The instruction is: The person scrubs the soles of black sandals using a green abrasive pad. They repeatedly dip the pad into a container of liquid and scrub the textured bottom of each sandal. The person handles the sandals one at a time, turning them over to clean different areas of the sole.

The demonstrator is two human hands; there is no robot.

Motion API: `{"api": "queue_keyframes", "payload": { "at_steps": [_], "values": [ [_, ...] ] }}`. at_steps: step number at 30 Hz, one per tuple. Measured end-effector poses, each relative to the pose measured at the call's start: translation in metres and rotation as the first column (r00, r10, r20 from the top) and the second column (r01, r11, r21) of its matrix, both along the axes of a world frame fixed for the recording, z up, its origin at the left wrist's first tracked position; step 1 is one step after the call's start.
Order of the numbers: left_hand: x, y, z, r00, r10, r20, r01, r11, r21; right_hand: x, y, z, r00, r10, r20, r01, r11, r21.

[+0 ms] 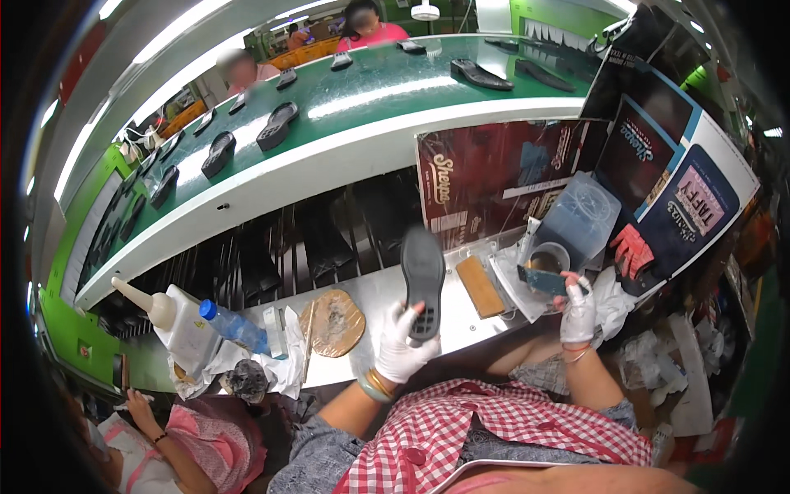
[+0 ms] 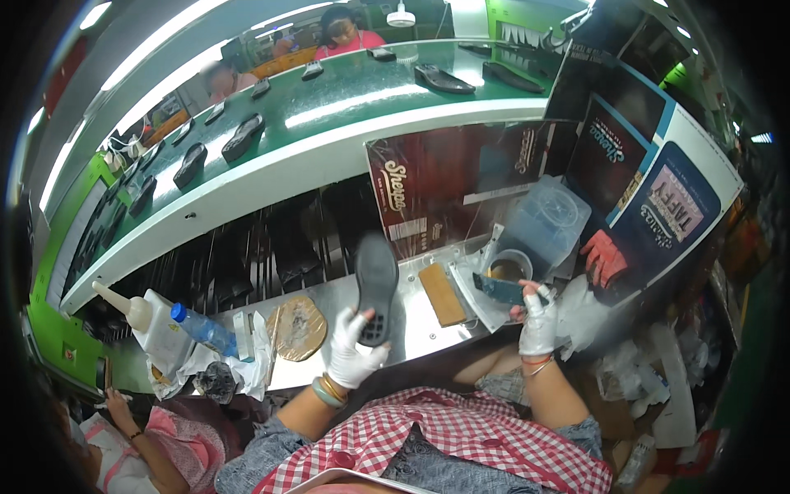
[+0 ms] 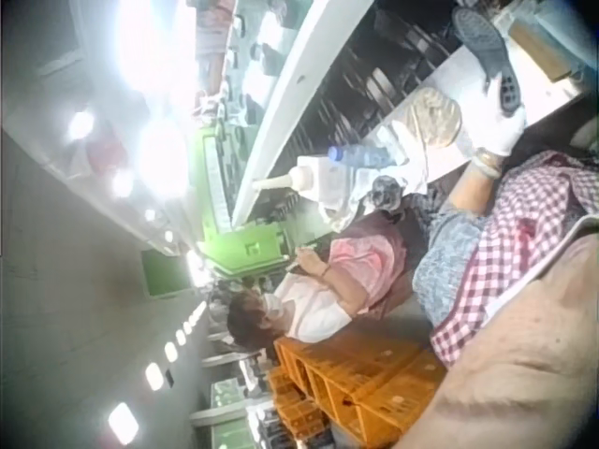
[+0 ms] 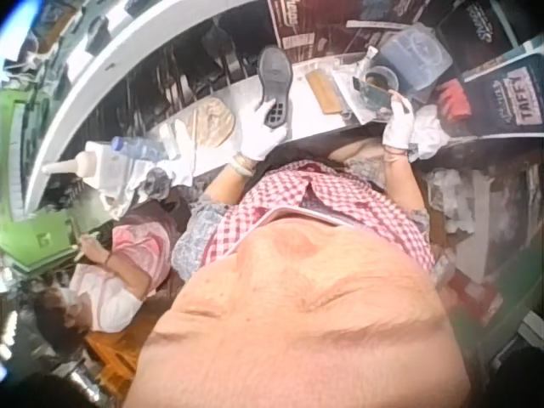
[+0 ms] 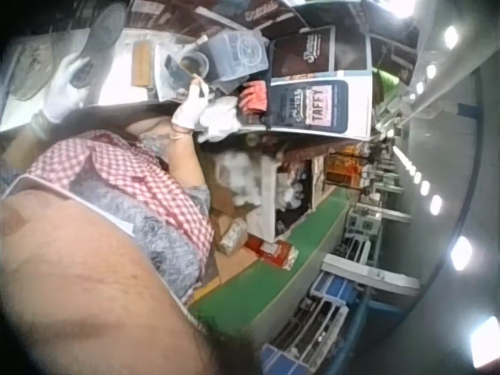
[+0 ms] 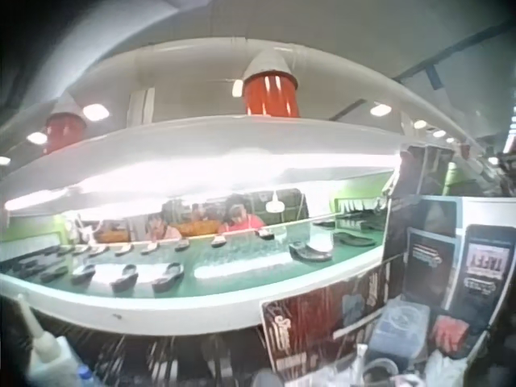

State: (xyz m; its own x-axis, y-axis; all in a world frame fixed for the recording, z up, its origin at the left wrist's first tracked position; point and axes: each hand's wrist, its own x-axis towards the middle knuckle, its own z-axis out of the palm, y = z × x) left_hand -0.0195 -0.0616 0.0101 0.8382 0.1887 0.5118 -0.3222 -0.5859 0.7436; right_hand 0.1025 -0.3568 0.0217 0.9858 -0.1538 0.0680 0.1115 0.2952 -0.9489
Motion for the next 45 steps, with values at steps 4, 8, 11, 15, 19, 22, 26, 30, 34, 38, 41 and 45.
{"api": "queue_keyframes", "payload": {
  "at_steps": [4,8,11,15,19,22,26,30,34,38,41,45],
  "values": [
    [-0.015,0.008,-0.072,0.950,-0.007,-0.313,-0.021,0.996,-0.085,0.007,-0.006,0.018,1.000,-0.020,0.024,0.024,0.978,-0.206],
    [0.008,0.023,-0.096,0.878,-0.408,-0.251,0.022,0.557,-0.830,0.022,-0.011,0.041,0.999,-0.045,0.022,0.050,0.949,-0.313],
    [0.023,0.015,-0.080,0.836,-0.495,-0.237,-0.246,0.047,-0.968,0.033,-0.017,0.049,0.996,-0.006,0.085,0.038,0.924,-0.382],
    [0.031,0.003,-0.080,0.821,-0.521,-0.236,-0.423,-0.275,-0.863,0.035,-0.023,0.060,0.996,0.019,0.091,0.041,0.791,-0.610],
    [0.033,-0.005,-0.075,0.808,-0.588,-0.025,-0.241,-0.292,-0.925,0.041,-0.031,0.051,0.997,0.041,0.070,0.006,0.828,-0.560],
    [0.033,-0.015,-0.063,0.807,-0.590,-0.005,-0.183,-0.241,-0.953,0.046,-0.034,0.042,0.998,0.041,0.038,-0.011,0.819,-0.574],
    [0.031,-0.021,-0.042,0.780,-0.624,-0.049,-0.184,-0.154,-0.971,0.047,-0.030,0.040,0.998,0.024,-0.055,-0.053,0.775,-0.630],
    [0.026,-0.032,-0.022,0.768,-0.641,-0.015,-0.082,-0.075,-0.994,0.051,-0.034,0.035,0.998,0.044,-0.043,-0.061,0.809,-0.584],
    [0.026,-0.040,-0.015,0.753,-0.657,0.012,-0.003,-0.021,-1.000,0.055,-0.040,0.031,0.996,0.092,0.007,-0.077,0.866,-0.494],
    [0.024,-0.046,-0.015,0.797,-0.603,-0.031,-0.019,0.026,-0.999,0.050,-0.039,0.036,0.994,0.099,-0.046,-0.109,0.865,-0.489],
    [0.024,-0.046,-0.021,0.803,-0.593,-0.059,-0.040,0.046,-0.998,0.049,-0.038,0.033,0.996,0.080,-0.050,-0.094,0.852,-0.516],
    [0.025,-0.046,-0.027,0.815,-0.578,-0.040,-0.042,0.011,-0.999,0.050,-0.048,0.022,0.985,0.159,-0.065,-0.172,0.891,-0.420]
  ]
}}
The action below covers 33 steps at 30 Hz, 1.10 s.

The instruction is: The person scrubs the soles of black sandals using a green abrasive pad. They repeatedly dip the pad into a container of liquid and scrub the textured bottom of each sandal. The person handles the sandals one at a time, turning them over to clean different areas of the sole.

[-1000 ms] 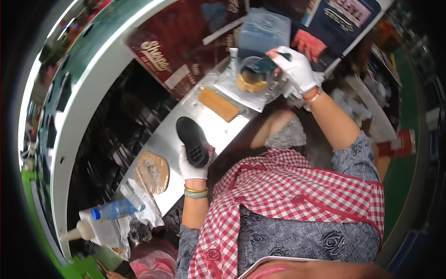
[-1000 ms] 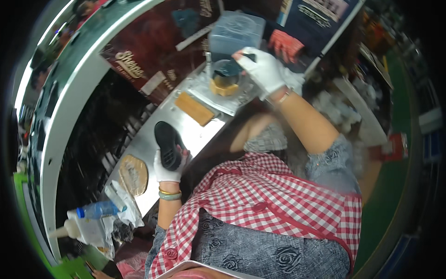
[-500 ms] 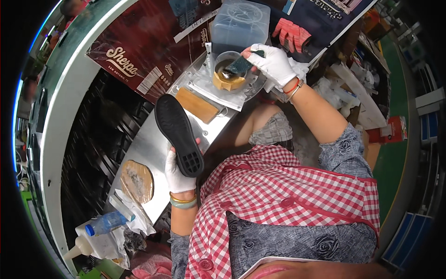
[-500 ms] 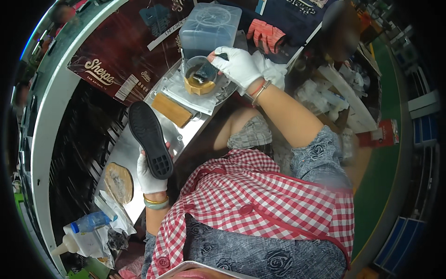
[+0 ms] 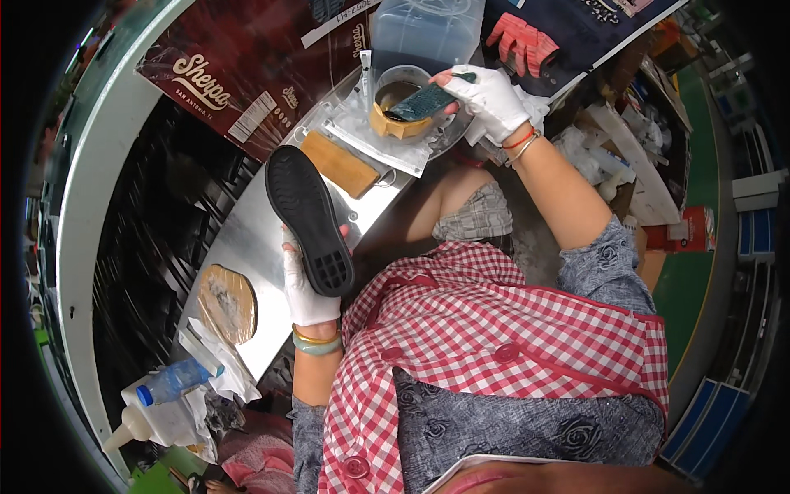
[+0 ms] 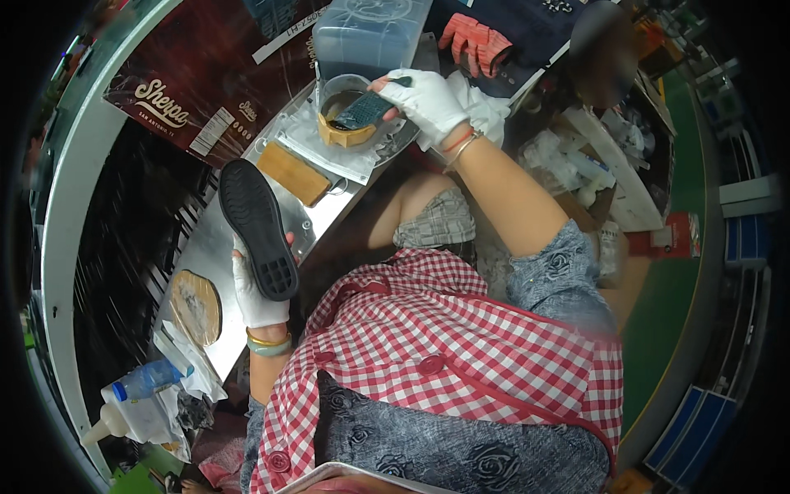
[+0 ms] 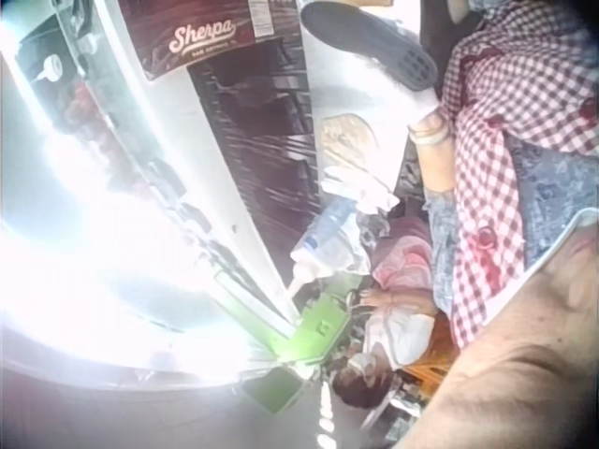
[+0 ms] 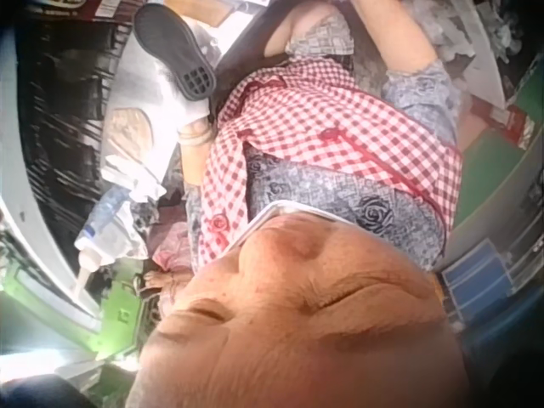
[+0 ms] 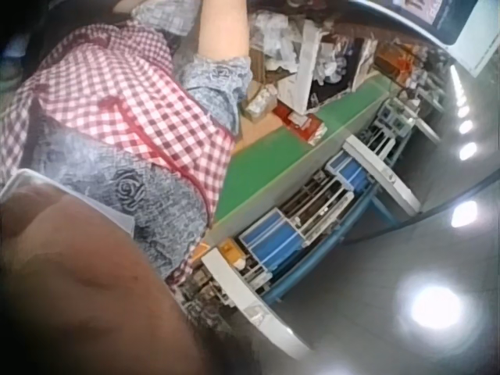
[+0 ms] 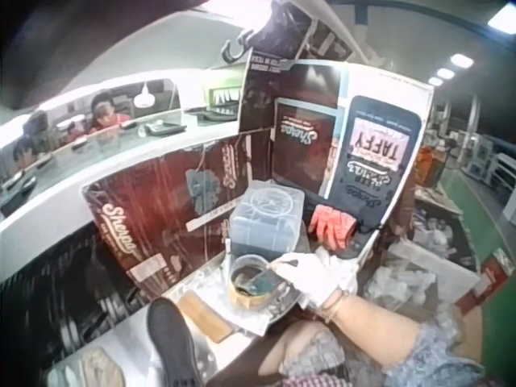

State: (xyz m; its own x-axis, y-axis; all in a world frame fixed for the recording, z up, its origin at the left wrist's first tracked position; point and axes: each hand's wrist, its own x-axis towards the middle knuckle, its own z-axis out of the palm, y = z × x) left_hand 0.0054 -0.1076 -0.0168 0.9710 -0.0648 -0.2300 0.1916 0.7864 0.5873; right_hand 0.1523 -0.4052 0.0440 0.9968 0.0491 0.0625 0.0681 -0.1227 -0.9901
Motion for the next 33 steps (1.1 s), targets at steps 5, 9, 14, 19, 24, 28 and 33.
{"api": "queue_keyframes", "payload": {
  "at_steps": [5,9,14,19,24,28,33],
  "values": [
    [0.003,-0.001,-0.009,0.998,0.047,-0.032,-0.049,0.997,-0.058,-0.023,0.022,-0.004,0.991,-0.015,-0.134,0.059,0.942,0.331],
    [-0.002,0.001,-0.006,0.998,0.021,-0.067,-0.028,0.995,-0.096,-0.070,0.089,0.031,0.987,0.114,-0.114,-0.077,0.955,0.287],
    [-0.006,0.004,0.001,0.996,-0.057,0.062,0.066,0.985,-0.162,-0.082,0.127,0.028,0.977,0.215,-0.018,-0.203,0.947,0.248],
    [-0.010,0.006,0.009,0.991,-0.100,0.088,0.108,0.991,-0.085,-0.085,0.138,0.027,0.970,0.240,-0.031,-0.224,0.940,0.258],
    [-0.008,0.010,0.004,0.988,-0.124,0.097,0.137,0.979,-0.150,-0.089,0.140,0.026,0.976,0.216,0.016,-0.215,0.960,0.179],
    [-0.004,0.009,0.003,1.000,-0.026,0.009,0.027,0.988,-0.154,-0.096,0.147,0.022,0.977,0.215,-0.001,-0.209,0.951,0.229],
    [0.004,0.005,0.006,0.996,0.091,0.009,-0.089,0.983,-0.159,-0.104,0.150,0.024,0.966,0.258,0.001,-0.254,0.951,0.179]
  ]
}}
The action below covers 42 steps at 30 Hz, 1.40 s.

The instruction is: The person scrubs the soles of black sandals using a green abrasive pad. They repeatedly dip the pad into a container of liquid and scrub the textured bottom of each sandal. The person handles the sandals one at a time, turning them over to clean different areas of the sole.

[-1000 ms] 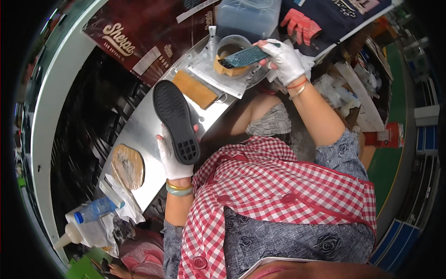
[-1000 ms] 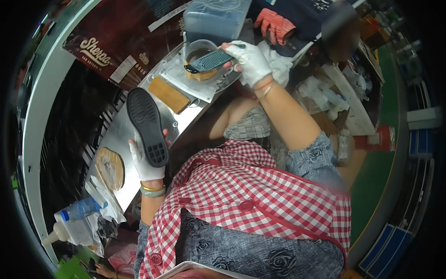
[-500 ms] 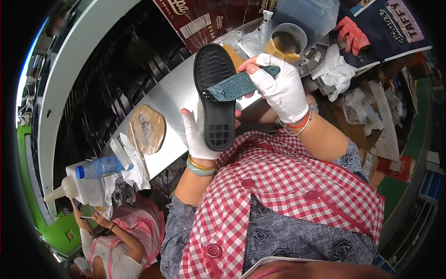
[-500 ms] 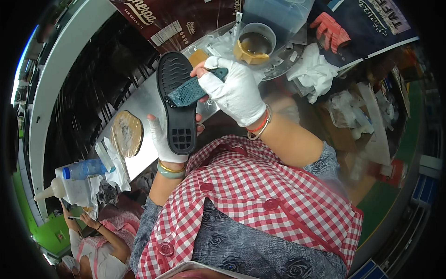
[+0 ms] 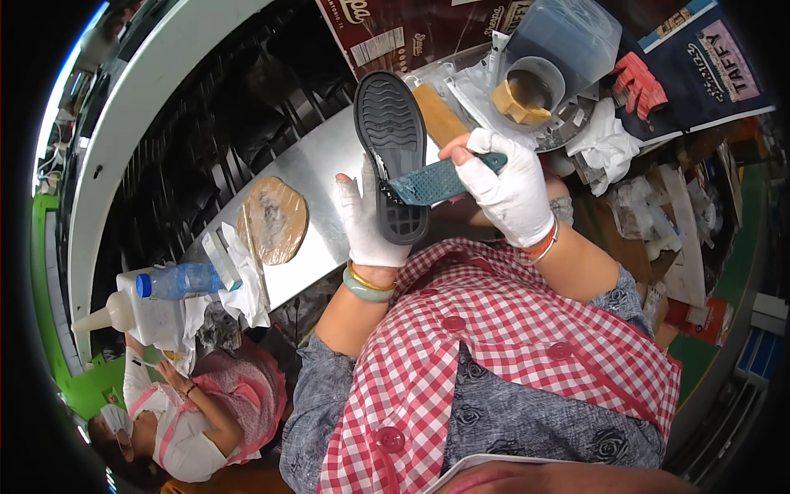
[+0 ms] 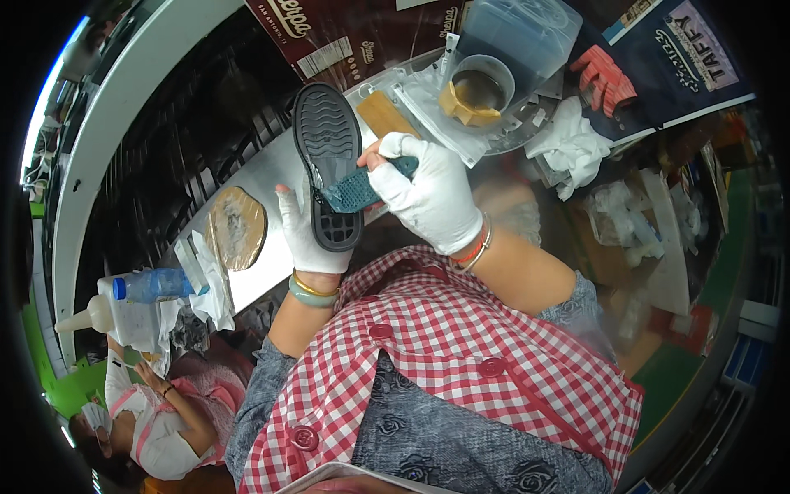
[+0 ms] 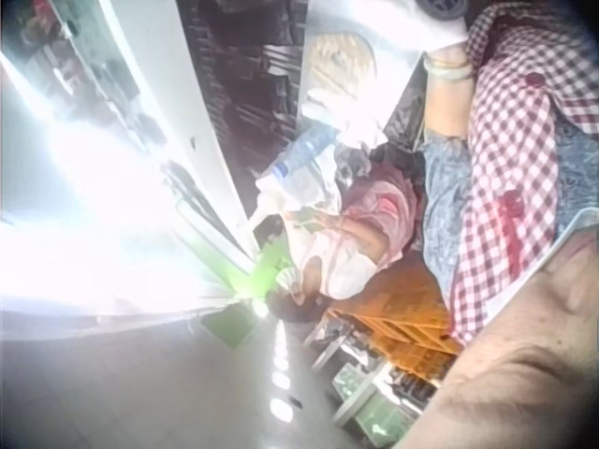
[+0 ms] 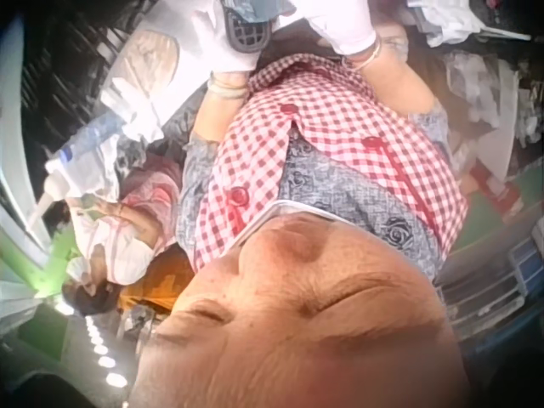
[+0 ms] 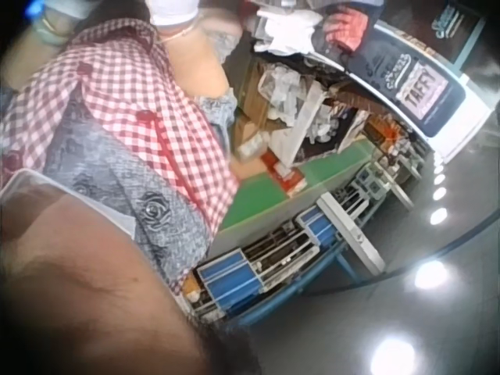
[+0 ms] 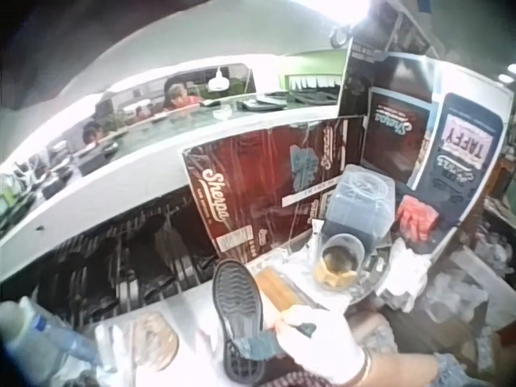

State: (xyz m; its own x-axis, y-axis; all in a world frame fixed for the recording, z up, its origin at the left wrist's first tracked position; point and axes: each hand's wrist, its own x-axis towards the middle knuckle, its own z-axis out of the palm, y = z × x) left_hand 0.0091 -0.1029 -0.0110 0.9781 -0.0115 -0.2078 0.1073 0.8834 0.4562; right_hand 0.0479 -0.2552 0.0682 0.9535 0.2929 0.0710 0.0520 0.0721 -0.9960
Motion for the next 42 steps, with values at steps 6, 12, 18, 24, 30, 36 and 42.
{"api": "queue_keyframes", "payload": {
  "at_steps": [6,12,18,24,30,36,42],
  "values": [
    [0.002,0.004,0.007,0.997,-0.074,-0.002,0.073,0.992,-0.107,-0.009,0.003,0.003,0.996,0.000,-0.091,-0.005,0.999,-0.053],
    [0.002,0.005,0.006,0.994,-0.107,0.030,0.111,0.968,-0.226,-0.014,-0.001,0.009,0.995,0.077,-0.065,-0.085,0.989,-0.122],
    [-0.001,0.005,0.015,0.988,-0.141,-0.064,0.129,0.978,-0.164,-0.009,-0.008,0.019,0.970,0.244,-0.014,-0.241,0.945,-0.220],
    [-0.004,0.011,0.015,0.965,-0.250,-0.083,0.227,0.949,-0.217,-0.002,-0.009,0.028,0.927,0.358,-0.114,-0.375,0.895,-0.239],
    [-0.005,0.017,0.012,0.916,-0.401,-0.035,0.400,0.916,-0.031,0.005,-0.004,0.036,0.849,0.457,-0.265,-0.509,0.842,-0.178],
    [-0.005,0.024,0.016,0.830,-0.557,0.010,0.539,0.808,0.238,0.016,0.005,0.043,0.766,0.568,-0.300,-0.638,0.729,-0.249],
    [0.003,0.031,0.008,0.715,-0.697,-0.056,0.687,0.686,0.240,0.016,0.016,0.048,0.709,0.621,-0.333,-0.702,0.663,-0.260]
  ]
}}
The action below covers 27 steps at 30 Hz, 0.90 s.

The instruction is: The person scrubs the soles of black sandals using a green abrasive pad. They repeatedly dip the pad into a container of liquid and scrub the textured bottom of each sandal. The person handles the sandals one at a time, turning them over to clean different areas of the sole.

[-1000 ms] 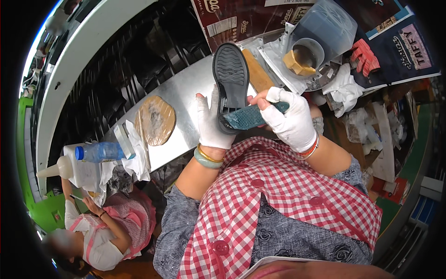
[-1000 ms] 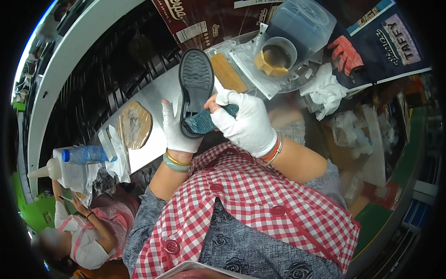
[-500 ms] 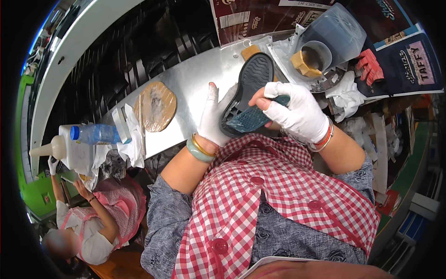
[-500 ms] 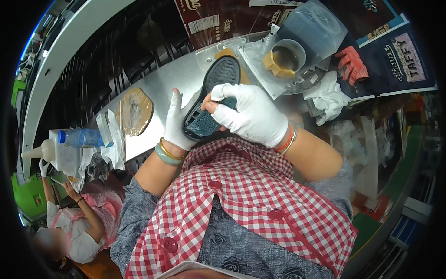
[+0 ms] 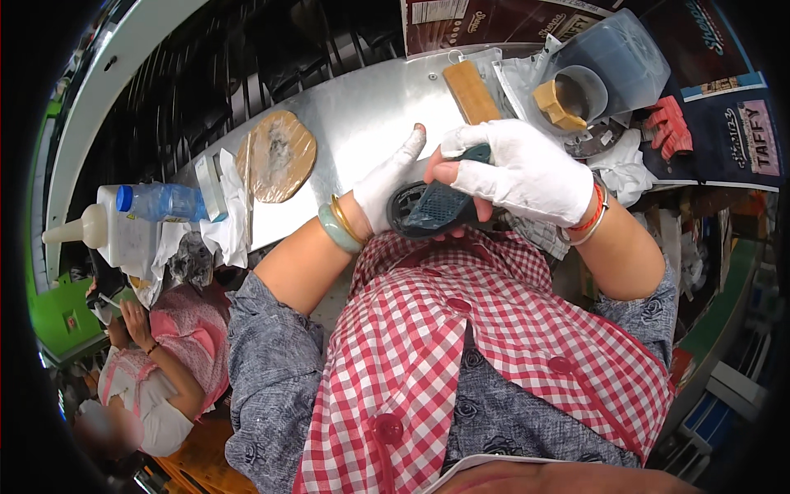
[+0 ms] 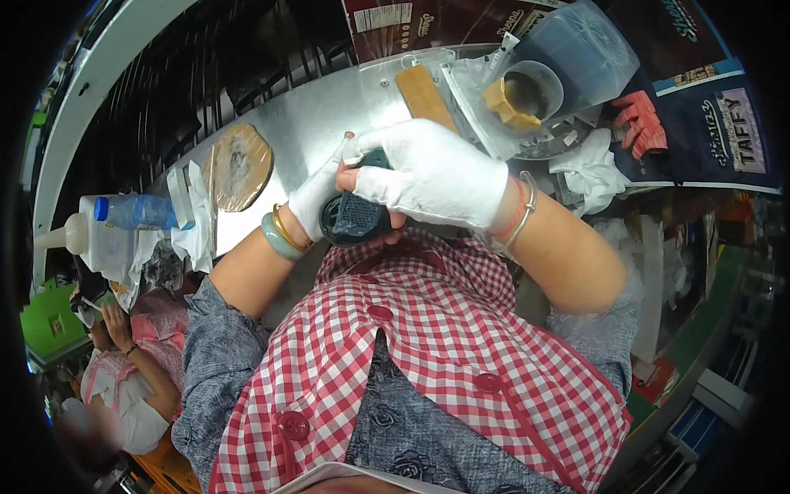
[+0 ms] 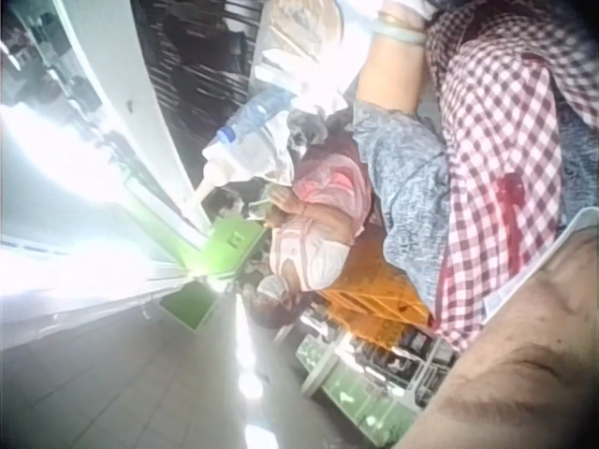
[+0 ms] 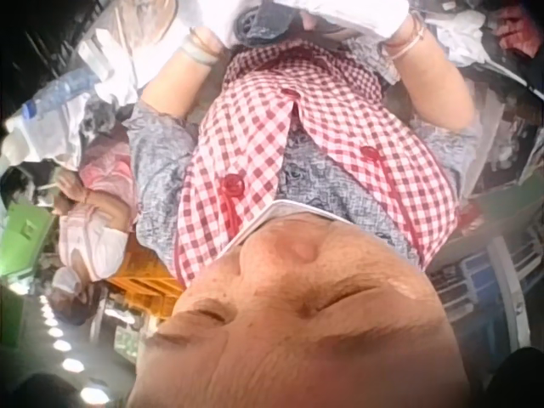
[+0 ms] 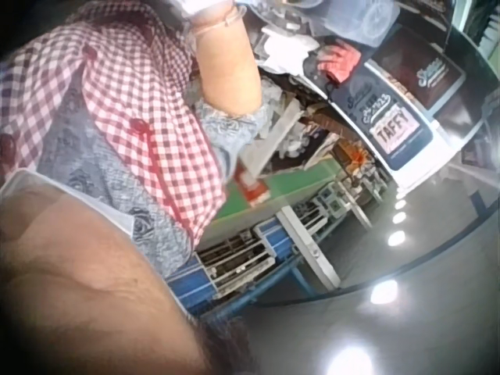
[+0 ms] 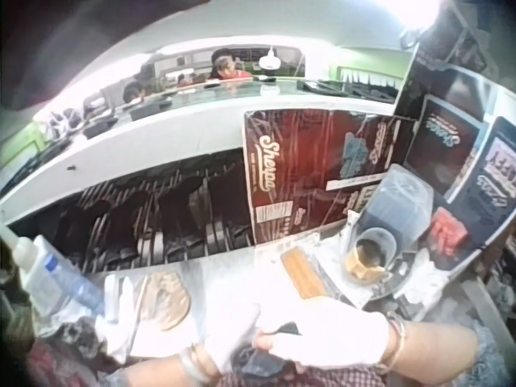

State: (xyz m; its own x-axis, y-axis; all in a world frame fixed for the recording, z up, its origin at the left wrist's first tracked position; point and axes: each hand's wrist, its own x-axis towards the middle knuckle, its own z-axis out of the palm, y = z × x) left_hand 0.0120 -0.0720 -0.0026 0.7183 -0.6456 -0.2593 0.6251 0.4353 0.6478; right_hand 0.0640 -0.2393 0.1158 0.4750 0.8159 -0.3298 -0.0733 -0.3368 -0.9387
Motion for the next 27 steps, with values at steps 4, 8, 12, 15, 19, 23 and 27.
{"api": "queue_keyframes", "payload": {
  "at_steps": [4,8,12,15,19,23,27],
  "values": [
    [0.007,0.008,0.006,0.994,-0.107,0.017,0.107,0.994,-0.024,0.002,0.007,-0.002,1.000,0.018,0.023,-0.017,0.999,-0.047],
    [0.009,0.009,0.012,0.989,-0.030,-0.143,0.027,0.999,-0.022,0.006,0.008,-0.005,0.998,0.053,0.028,-0.052,0.998,-0.038],
    [0.011,0.012,0.002,0.990,0.028,-0.139,-0.015,0.996,0.090,0.009,0.001,-0.012,1.000,0.021,0.017,-0.021,0.999,-0.043],
    [0.011,0.016,0.004,0.973,-0.055,-0.224,0.078,0.992,0.097,0.010,-0.011,-0.015,0.998,0.001,0.063,0.003,0.998,-0.065],
    [0.012,0.033,-0.014,0.953,-0.252,-0.168,0.254,0.967,-0.007,0.008,-0.037,-0.027,0.997,-0.067,0.026,0.068,0.997,-0.045],
    [0.009,0.032,-0.006,0.971,-0.090,-0.222,0.103,0.993,0.049,0.010,-0.061,-0.029,0.988,-0.151,0.012,0.151,0.988,-0.024],
    [0.023,0.049,0.012,0.968,0.247,0.041,-0.246,0.969,-0.028,0.025,-0.085,-0.017,0.825,-0.526,0.205,0.455,0.835,0.310]
  ]
}}
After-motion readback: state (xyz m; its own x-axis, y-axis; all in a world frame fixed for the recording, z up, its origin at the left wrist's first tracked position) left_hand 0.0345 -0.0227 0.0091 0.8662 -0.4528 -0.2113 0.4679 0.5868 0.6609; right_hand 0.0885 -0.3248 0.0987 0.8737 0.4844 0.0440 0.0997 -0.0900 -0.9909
